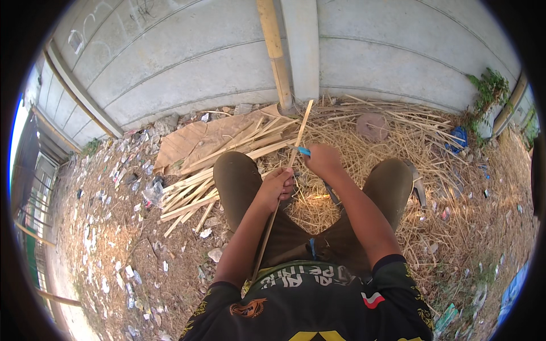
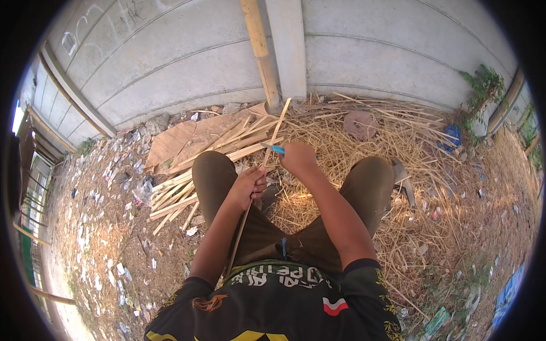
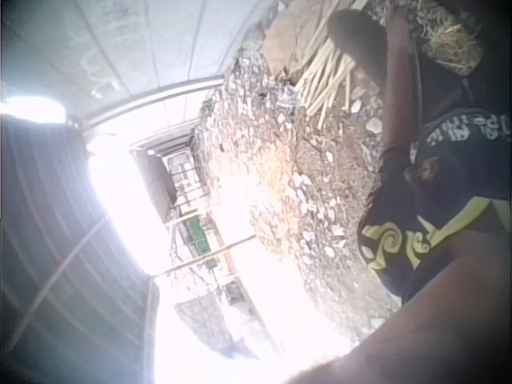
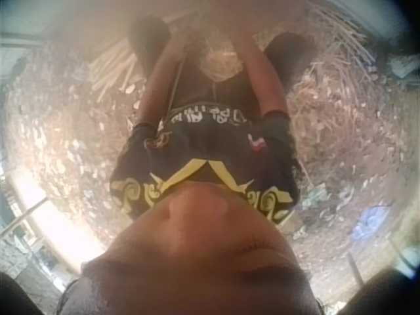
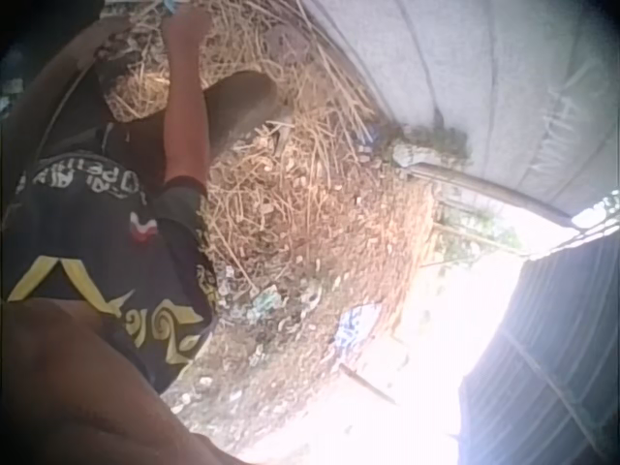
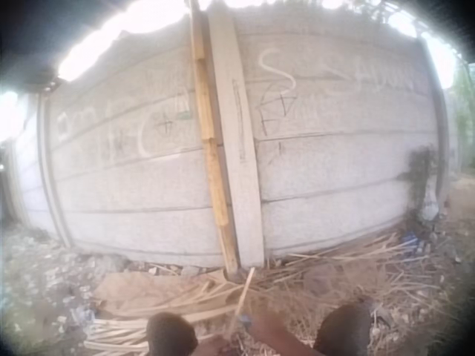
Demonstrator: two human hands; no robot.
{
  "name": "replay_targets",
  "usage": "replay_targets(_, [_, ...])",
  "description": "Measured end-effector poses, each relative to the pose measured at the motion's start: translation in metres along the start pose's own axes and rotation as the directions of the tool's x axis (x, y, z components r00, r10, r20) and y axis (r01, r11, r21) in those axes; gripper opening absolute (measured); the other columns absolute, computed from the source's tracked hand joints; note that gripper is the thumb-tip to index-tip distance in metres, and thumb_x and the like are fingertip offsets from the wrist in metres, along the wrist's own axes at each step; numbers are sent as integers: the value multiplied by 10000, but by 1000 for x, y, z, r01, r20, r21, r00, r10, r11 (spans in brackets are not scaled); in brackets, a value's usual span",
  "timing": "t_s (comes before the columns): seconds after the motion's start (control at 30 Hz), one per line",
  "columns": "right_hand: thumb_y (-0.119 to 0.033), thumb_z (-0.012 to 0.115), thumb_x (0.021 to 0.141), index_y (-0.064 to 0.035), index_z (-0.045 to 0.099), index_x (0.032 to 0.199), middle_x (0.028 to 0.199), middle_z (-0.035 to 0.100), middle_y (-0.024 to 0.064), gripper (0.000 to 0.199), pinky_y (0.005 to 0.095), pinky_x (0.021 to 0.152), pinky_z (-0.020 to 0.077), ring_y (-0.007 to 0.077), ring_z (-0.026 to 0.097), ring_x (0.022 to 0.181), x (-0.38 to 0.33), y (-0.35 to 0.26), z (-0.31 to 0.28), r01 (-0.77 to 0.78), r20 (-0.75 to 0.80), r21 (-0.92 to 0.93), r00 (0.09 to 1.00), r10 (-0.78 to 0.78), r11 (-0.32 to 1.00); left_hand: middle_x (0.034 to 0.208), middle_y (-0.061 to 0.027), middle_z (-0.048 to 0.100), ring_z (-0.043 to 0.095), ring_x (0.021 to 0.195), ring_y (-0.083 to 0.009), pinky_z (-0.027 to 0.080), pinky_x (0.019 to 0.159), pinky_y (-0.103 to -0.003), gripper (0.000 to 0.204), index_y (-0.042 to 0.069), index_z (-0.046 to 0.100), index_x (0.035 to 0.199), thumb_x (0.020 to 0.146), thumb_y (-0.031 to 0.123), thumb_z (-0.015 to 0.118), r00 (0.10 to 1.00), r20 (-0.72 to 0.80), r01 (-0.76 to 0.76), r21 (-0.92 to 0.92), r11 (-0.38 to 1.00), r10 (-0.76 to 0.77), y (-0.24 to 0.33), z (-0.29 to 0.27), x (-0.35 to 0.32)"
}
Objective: The person sits on the ground and uses a knife to sharpen a thin wooden stick. They hold the stick with one hand and scrape the blade along its length to create a pointed tip. The person then inspects the sharpened end of the stick.
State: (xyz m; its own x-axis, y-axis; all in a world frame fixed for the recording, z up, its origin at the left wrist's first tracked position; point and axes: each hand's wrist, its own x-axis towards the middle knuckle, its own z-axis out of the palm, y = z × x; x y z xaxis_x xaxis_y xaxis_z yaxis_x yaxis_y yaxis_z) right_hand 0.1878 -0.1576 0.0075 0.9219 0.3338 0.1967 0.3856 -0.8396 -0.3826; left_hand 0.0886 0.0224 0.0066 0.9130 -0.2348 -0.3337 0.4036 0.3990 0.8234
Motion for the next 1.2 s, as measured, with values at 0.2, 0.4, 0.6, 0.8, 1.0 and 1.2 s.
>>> replay_targets(0.2, [-201,622,845,-65,721,822,801,692,164,170,485,688,538,358,694,777,4,13,19,-33,-25,-49,999,32,998,691,76,390,319,500,-25,250,404,-197,201,148,489,929,1054,298,534,992,-129,16,96,995,-4,-9,16,-5])
replay_targets(0.4, [-145,595,824,-63,697,774,736,691,157,140,478,643,536,359,696,707,12,14,26,-31,-103,-57,994,25,998,685,77,354,284,503,-21,217,409,-191,222,165,469,907,1053,315,543,993,-111,31,33,999,-27,-7,16,-7])
replay_targets(0.6, [-145,607,819,-66,689,758,714,691,156,129,462,596,536,344,697,654,18,25,36,-12,-220,-68,975,-3,998,677,76,337,268,495,-22,195,399,-191,240,168,447,880,1065,301,521,998,-20,61,-42,997,-62,-4,17,-6])
replay_targets(0.8, [-139,624,808,-67,685,748,711,696,140,112,462,584,537,334,703,653,25,36,30,-87,-269,-96,961,58,992,670,81,330,258,503,-17,184,399,-183,227,155,468,898,1072,295,510,996,27,92,-117,989,-90,-11,18,-8])
replay_targets(1.0, [-130,626,793,-65,644,735,684,666,142,89,460,575,507,343,679,638,31,45,32,-44,-370,-63,929,17,997,662,77,323,250,496,-20,184,395,-187,244,151,464,893,1077,309,496,997,-4,79,-32,996,-79,-6,32,-14])
replay_targets(1.2, [-129,627,792,-60,645,737,676,658,147,89,455,557,498,345,669,627,35,49,23,-91,-410,-37,910,68,995,670,71,331,249,488,-21,184,394,-194,264,152,451,883,1075,327,498,998,16,58,-28,998,-58,-11,31,-23])
